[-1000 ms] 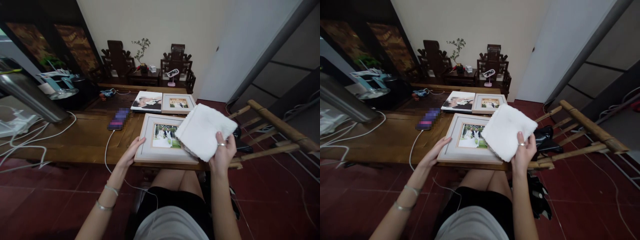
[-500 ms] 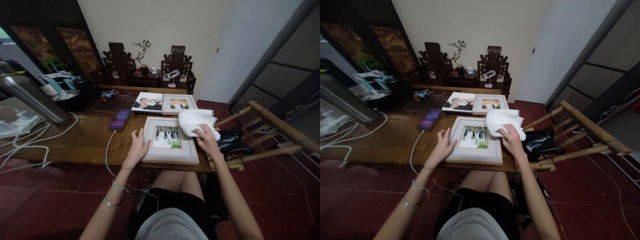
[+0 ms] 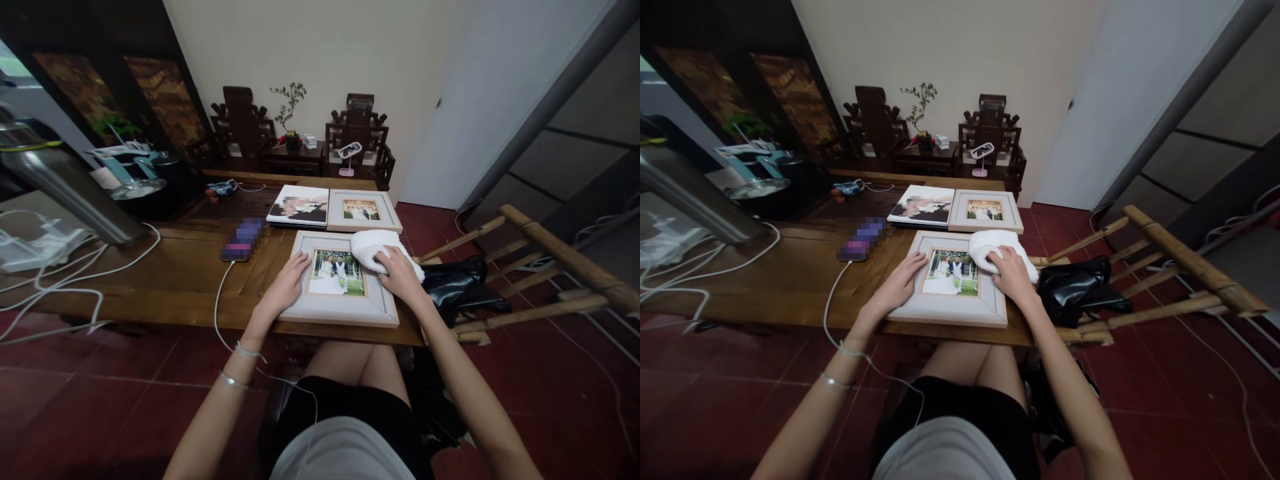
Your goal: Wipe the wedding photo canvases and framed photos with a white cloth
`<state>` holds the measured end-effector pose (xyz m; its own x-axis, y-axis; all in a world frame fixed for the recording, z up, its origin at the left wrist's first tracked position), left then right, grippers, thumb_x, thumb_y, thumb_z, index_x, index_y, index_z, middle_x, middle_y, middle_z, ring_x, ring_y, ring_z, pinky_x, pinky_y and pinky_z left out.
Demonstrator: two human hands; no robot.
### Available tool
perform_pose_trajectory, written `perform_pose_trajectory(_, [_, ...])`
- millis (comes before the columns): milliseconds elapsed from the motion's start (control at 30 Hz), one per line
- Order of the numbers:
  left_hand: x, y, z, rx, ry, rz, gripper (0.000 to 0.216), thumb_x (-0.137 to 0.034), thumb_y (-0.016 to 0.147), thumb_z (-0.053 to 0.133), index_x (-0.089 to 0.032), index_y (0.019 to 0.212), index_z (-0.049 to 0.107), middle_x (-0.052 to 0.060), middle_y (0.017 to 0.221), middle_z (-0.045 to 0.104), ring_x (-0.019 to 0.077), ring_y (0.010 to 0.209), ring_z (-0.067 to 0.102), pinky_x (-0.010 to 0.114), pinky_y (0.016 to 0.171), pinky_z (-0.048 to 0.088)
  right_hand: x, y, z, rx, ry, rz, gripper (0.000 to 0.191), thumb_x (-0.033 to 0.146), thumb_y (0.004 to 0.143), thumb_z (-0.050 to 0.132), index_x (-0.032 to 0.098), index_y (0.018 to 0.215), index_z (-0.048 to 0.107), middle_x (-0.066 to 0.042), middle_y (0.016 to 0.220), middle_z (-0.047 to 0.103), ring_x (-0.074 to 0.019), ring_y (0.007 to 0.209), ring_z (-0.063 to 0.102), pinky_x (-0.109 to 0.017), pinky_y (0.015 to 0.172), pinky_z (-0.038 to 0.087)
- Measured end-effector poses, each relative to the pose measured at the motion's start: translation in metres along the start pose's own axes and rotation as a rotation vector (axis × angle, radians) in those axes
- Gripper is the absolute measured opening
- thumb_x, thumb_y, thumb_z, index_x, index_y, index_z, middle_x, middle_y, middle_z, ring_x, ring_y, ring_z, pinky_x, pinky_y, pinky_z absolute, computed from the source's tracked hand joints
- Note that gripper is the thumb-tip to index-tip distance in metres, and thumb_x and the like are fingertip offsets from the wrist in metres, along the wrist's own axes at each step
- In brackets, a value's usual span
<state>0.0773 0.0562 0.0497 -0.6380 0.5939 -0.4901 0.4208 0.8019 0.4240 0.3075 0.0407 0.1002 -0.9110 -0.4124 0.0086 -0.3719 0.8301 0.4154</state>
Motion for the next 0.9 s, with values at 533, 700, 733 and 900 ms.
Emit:
perform_pose_trajectory(533, [-0.002, 0.006, 0.001, -0.050, -0.044, -0.034, 0.047, -0.007, 0.085, 0.036, -0.011, 0.128, 0.054, 0.013, 0.137, 0.052, 0.0232, 0.135, 0.037, 0.046, 0.113, 0.030, 0.109, 0.095, 0.050, 0.122, -0.198, -0.452, 0.037, 0.008, 0.091, 0.038, 0.022, 0.121, 0.056, -0.011, 0.116, 0.062, -0.0236, 0.119, 0.047, -0.043, 0.105, 0.024])
perform_pose_trajectory(700, [-0.002, 0.004, -0.001, -0.070, -0.063, -0.036, 0.055, 0.000, 0.077, 0.036, -0.011, 0.128, 0.055, 0.012, 0.135, 0.054, 0.0231, 0.134, 0.039, 0.046, 0.113, 0.031, 0.062, 0.082, 0.035, 0.159, -0.206, -0.301, 0.045, 0.000, 0.084, 0.039, 0.022, 0.118, 0.057, -0.010, 0.099, 0.065, -0.0226, 0.099, 0.056, -0.040, 0.101, 0.027])
perform_pose_trajectory(733, [-0.002, 0.004, -0.001, -0.068, -0.063, -0.038, 0.056, 0.000, 0.076, 0.036, -0.011, 0.128, 0.055, 0.012, 0.135, 0.054, 0.0233, 0.134, 0.039, 0.047, 0.113, 0.031, 0.048, 0.078, 0.031, 0.172, -0.212, -0.259, 0.047, -0.001, 0.082, 0.039, 0.023, 0.118, 0.058, -0.009, 0.097, 0.066, -0.0226, 0.096, 0.057, -0.040, 0.100, 0.028])
perform_pose_trajectory(900, [-0.001, 0.005, -0.001, -0.075, -0.063, -0.055, 0.056, 0.001, 0.076, 0.035, -0.010, 0.127, 0.055, 0.013, 0.136, 0.052, 0.0239, 0.134, 0.039, 0.047, 0.114, 0.030, -0.003, 0.051, 0.014, 0.212, -0.225, -0.135, 0.055, -0.006, 0.068, 0.041, 0.018, 0.114, 0.059, -0.010, 0.087, 0.065, -0.0240, 0.083, 0.057, -0.040, 0.092, 0.032])
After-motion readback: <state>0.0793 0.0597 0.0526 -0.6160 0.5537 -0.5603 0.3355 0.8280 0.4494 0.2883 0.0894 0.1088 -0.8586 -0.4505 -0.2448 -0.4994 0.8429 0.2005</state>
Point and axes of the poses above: each hand's wrist, its own y-axis towards the middle knuckle, its own z-axis out of the palm, x = y × z, the point moved 10 cm from there along y, towards the middle knuckle
